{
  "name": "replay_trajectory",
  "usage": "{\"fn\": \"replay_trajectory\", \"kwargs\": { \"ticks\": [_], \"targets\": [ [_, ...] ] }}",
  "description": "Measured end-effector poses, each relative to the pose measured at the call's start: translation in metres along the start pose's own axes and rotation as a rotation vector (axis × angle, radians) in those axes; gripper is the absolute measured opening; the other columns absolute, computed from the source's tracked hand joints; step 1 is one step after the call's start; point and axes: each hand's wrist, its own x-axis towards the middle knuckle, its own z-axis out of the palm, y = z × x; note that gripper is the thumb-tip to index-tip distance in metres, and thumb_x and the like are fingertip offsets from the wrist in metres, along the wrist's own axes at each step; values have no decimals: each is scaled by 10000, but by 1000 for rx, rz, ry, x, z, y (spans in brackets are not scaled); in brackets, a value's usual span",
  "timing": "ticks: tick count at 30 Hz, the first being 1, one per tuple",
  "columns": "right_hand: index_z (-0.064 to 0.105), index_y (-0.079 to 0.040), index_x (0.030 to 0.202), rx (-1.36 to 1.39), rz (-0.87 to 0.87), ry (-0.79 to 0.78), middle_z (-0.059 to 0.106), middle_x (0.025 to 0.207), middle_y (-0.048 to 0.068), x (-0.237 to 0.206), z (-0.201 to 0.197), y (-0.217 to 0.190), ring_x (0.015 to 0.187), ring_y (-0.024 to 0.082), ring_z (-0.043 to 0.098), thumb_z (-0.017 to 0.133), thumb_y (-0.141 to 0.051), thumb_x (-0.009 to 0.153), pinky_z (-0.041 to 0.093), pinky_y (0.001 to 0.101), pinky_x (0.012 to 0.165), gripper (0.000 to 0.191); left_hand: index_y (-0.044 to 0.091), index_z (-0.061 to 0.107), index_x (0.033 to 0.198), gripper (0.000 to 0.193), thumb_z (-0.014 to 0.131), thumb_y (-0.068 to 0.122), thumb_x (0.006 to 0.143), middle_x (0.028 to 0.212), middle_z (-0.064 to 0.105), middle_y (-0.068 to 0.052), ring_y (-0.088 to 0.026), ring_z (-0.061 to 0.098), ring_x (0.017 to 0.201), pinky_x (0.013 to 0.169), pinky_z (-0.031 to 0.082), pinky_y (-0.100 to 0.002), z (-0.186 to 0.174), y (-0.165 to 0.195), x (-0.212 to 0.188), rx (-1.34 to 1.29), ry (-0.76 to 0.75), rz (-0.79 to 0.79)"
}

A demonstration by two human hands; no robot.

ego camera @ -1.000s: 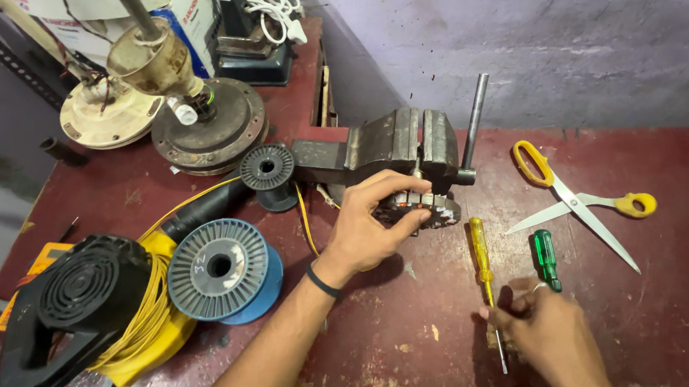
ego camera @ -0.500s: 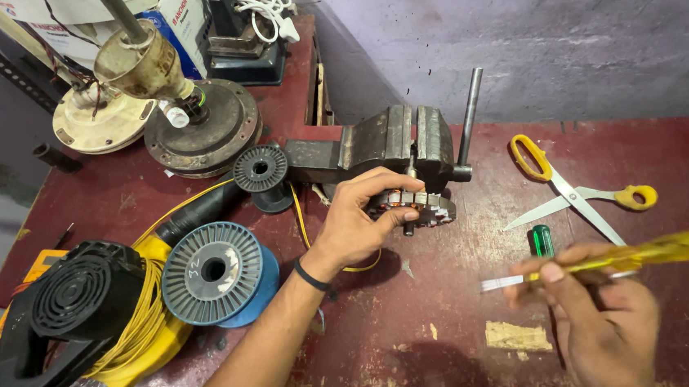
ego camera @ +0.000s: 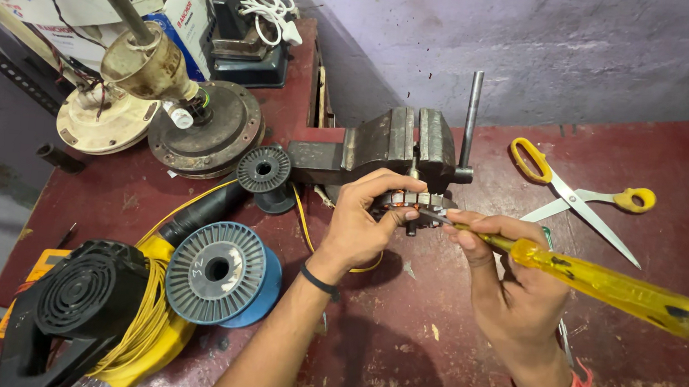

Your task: The person uses a yellow-handled screwdriver to adjust small components on a circular electrical part held in a bench vise. They repeatedly rotate the part and make fine adjustments to the internal wiring or contacts.

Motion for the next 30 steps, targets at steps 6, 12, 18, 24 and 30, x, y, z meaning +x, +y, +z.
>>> {"fn": "replay_trajectory", "kwargs": {
  "ticks": [6,12,18,24,30],
  "targets": [
    [540,85,1166,-69,-33,32,726,1111,201,7,5,-2,1021,203,748,623,48,1018,635,307,921,173,47,725,1127,362,762,-88,794,1018,714,-68,-152,669,901,827,538,-280,1,4,0,4,-3,3],
    [595,104,1124,-168,-15,26,741,1012,186,20,9,-10,930,197,759,639,40,1021,645,299,843,130,51,725,1129,357,753,-88,801,1018,713,-69,-153,678,900,824,553,-281,1,5,0,-10,-3,-7],
    [622,72,1023,-355,-54,-28,757,917,180,28,-1,-3,825,198,779,649,30,1004,617,287,714,53,46,724,1126,354,755,-92,801,1008,713,-78,-164,676,890,816,546,-286,2,7,0,-2,2,-8],
    [451,50,1120,-131,-121,130,723,1051,241,-3,11,27,875,214,757,565,42,1054,611,282,733,133,48,723,1127,348,763,-69,802,1006,715,-75,-160,678,883,803,540,-280,2,8,-1,8,4,-15],
    [383,7,1153,-32,-9,281,708,1104,251,-23,28,41,867,190,694,553,40,1074,591,268,799,191,39,731,1119,319,819,34,813,989,705,-72,-156,664,878,802,533,-279,-2,3,0,15,-9,47]
  ]
}}
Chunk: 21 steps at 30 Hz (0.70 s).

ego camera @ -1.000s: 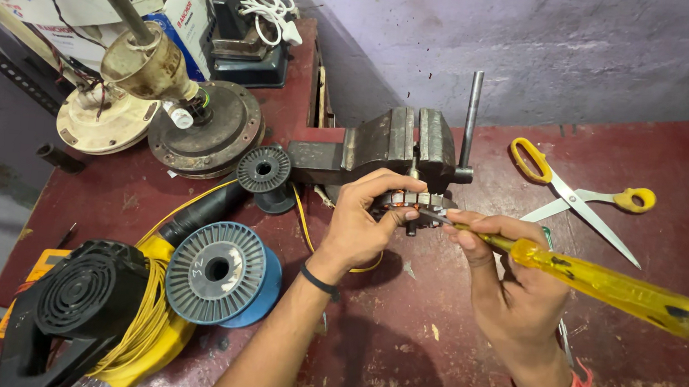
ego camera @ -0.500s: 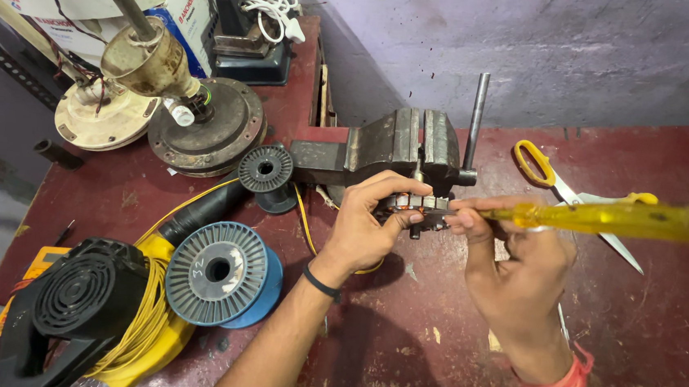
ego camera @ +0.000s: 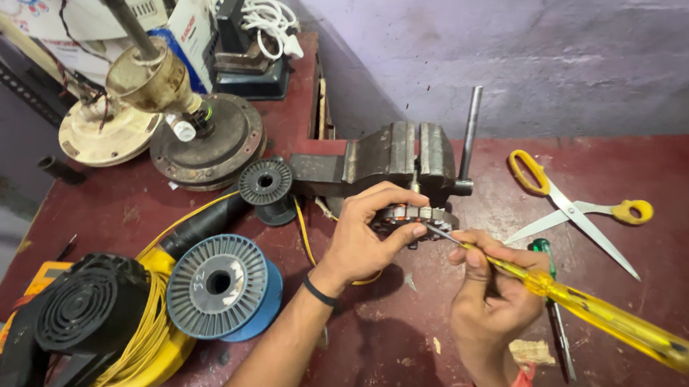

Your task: The person uses a yellow-handled screwdriver to adjust small components on a circular electrical part held in a bench vise. They repeatedly rotate the part and make fine adjustments to the internal wiring or contacts.

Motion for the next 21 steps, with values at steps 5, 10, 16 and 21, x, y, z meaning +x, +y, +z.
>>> {"fn": "replay_trajectory", "kwargs": {
  "ticks": [5,10,16,21],
  "targets": [
    [470,-2,1144,174,141,29,710,1058,232,9,-7,16,849,191,683,577,-17,1077,591,295,797,128,47,743,1096,293,835,81,820,977,719,-55,-140,674,885,813,537,-274,-1,-10,4,3,13,-37],
    [502,-64,1117,460,269,298,622,815,86,16,-25,64,673,136,593,562,-126,1073,460,259,562,96,42,739,1067,279,827,52,802,951,697,-64,-149,647,868,797,521,-280,0,-13,5,25,24,-24],
    [477,-80,1016,243,377,269,470,707,-34,21,-13,138,566,66,432,612,-147,1040,352,236,494,154,54,744,1011,238,751,45,774,942,678,-74,-178,681,883,810,536,-296,9,-7,5,105,84,77],
    [509,-84,852,-37,341,179,453,676,-73,26,-6,149,574,20,388,675,-174,1042,301,230,491,268,63,750,982,211,733,67,771,901,684,-82,-179,674,810,732,526,-288,19,-1,2,90,177,83]
  ]
}}
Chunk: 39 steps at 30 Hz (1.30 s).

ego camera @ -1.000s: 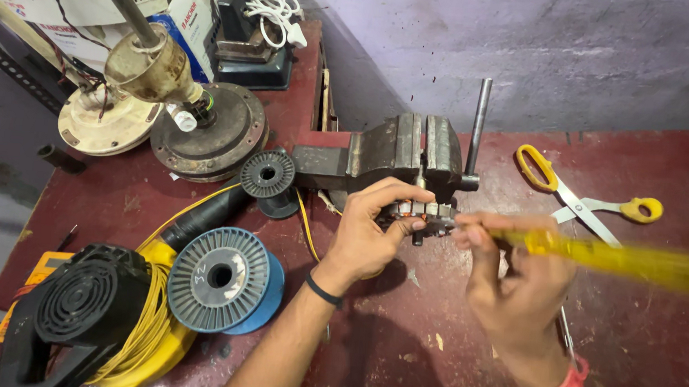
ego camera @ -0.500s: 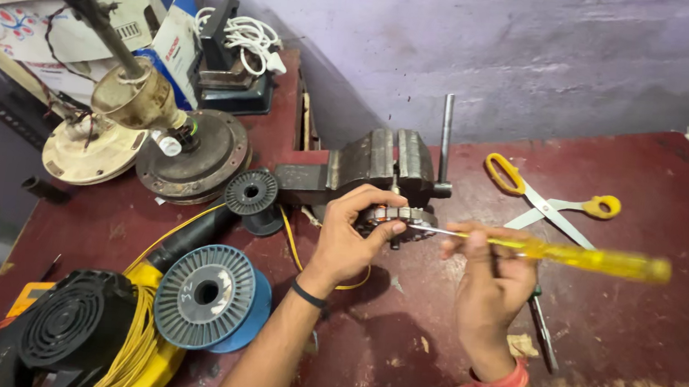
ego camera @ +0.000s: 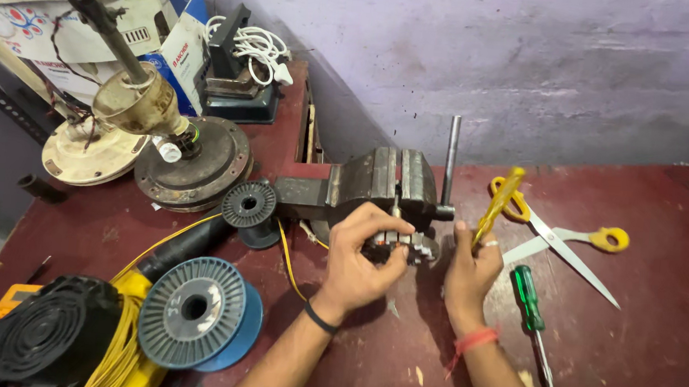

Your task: The person uses a yellow-handled screwdriver to adjust small components on a circular electrical part held in a bench vise. They repeatedly rotate the part and make fine adjustments to the internal wiring or contacts.

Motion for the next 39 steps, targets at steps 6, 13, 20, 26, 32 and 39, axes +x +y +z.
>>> {"fn": "replay_trajectory", "kwargs": {
  "ticks": [6,13,20,26,32,39],
  "targets": [
    [553,-82,785,38,171,-50,461,609,-83,-9,-3,-25,510,15,377,676,-185,1010,267,232,445,276,67,762,1004,244,731,46,763,901,681,-78,-170,683,771,699,534,-272,-3,8,-6,-12,-6,-23],
    [599,-39,792,-143,109,-113,517,690,-76,-14,-13,-44,623,6,398,699,-144,1028,292,233,520,277,91,745,1121,316,741,23,813,952,692,-67,-147,699,823,754,566,-242,1,15,-12,-18,19,45],
    [562,-25,769,-194,-2,-92,512,676,-61,-18,-18,-54,674,5,388,734,-76,1054,279,226,562,337,75,734,1091,305,728,27,789,967,672,-69,-131,678,782,718,548,-231,-5,29,-5,-46,-29,-14],
    [619,-36,800,-72,87,-96,561,670,-56,-18,-18,-56,558,4,437,700,-106,1018,298,207,485,243,63,749,1073,252,724,46,822,951,677,-56,-117,673,821,740,536,-231,-5,28,-5,-91,-28,-69],
    [630,-20,800,-148,85,-88,538,635,-34,-12,-13,-51,538,18,427,675,-142,1021,292,220,463,256,66,756,1084,231,738,69,853,951,688,-45,-123,687,868,798,550,-239,-1,12,3,-88,2,44],
    [646,-17,775,-184,36,-138,567,601,-16,-6,-2,-50,522,50,491,618,-149,1010,359,246,467,271,69,763,1067,239,740,83,830,963,700,-54,-146,685,889,827,546,-274,3,-6,12,-60,17,108]
  ]
}}
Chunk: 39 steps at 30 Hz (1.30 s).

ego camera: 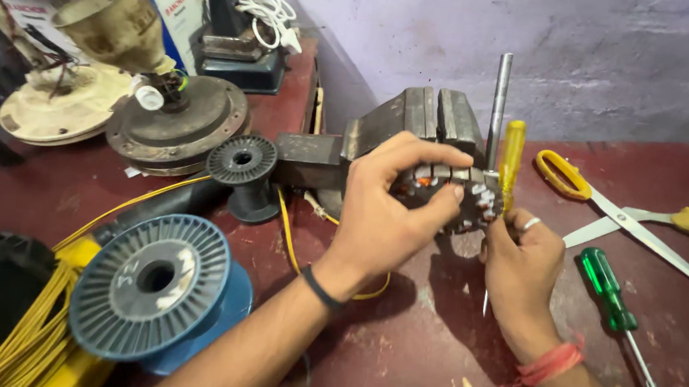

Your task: The person uses a yellow-handled screwdriver to adjust small components on a circular electrical part held in a bench vise. They repeatedly rotate the part and make fine adjustments to the internal wiring or contacts.

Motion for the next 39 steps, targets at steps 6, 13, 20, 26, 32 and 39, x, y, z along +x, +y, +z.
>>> {"fn": "replay_trajectory", "kwargs": {
  "ticks": [6,13,20,26,32,39],
  "targets": [
    [714,9,768,-340,-105,-84,631,567,111,14,-2,-11,530,168,615,556,-234,999,443,358,515,370,56,763,1055,233,739,83,825,1010,757,-47,-114,712,943,881,571,-267,4,-21,11,-41,-4,49],
    [773,-7,844,-790,-117,-114,694,744,270,31,-9,-33,759,440,700,640,-383,928,522,535,721,407,40,764,1064,235,752,65,831,1014,768,-47,-103,707,940,880,587,-276,4,-41,28,-180,-71,59],
    [777,15,787,-973,-116,-214,718,812,312,31,-8,-52,850,492,704,653,-502,885,541,558,794,541,43,761,1078,238,760,61,841,1013,765,-47,-110,700,945,887,583,-286,3,-47,30,-153,-85,73],
    [785,22,804,-1088,-132,-274,728,877,301,29,-5,-54,911,471,712,702,-531,824,553,543,833,559,48,751,1107,246,775,60,863,1045,764,-41,-102,693,968,912,579,-285,-2,-53,34,-184,-160,71],
    [784,19,774,-1146,-87,-348,743,837,277,32,-5,-57,891,448,728,713,-443,798,560,526,832,468,44,752,1124,259,780,42,867,1054,758,-25,-94,673,971,910,571,-280,-7,-56,39,-257,-217,-21],
    [778,-23,595,-1144,-36,-495,756,617,142,34,-13,-67,703,312,775,657,-262,734,590,431,726,302,15,769,1096,236,680,25,877,1008,753,-32,-110,672,938,872,564,-273,-21,-49,55,-312,-352,-143]
  ]
}}
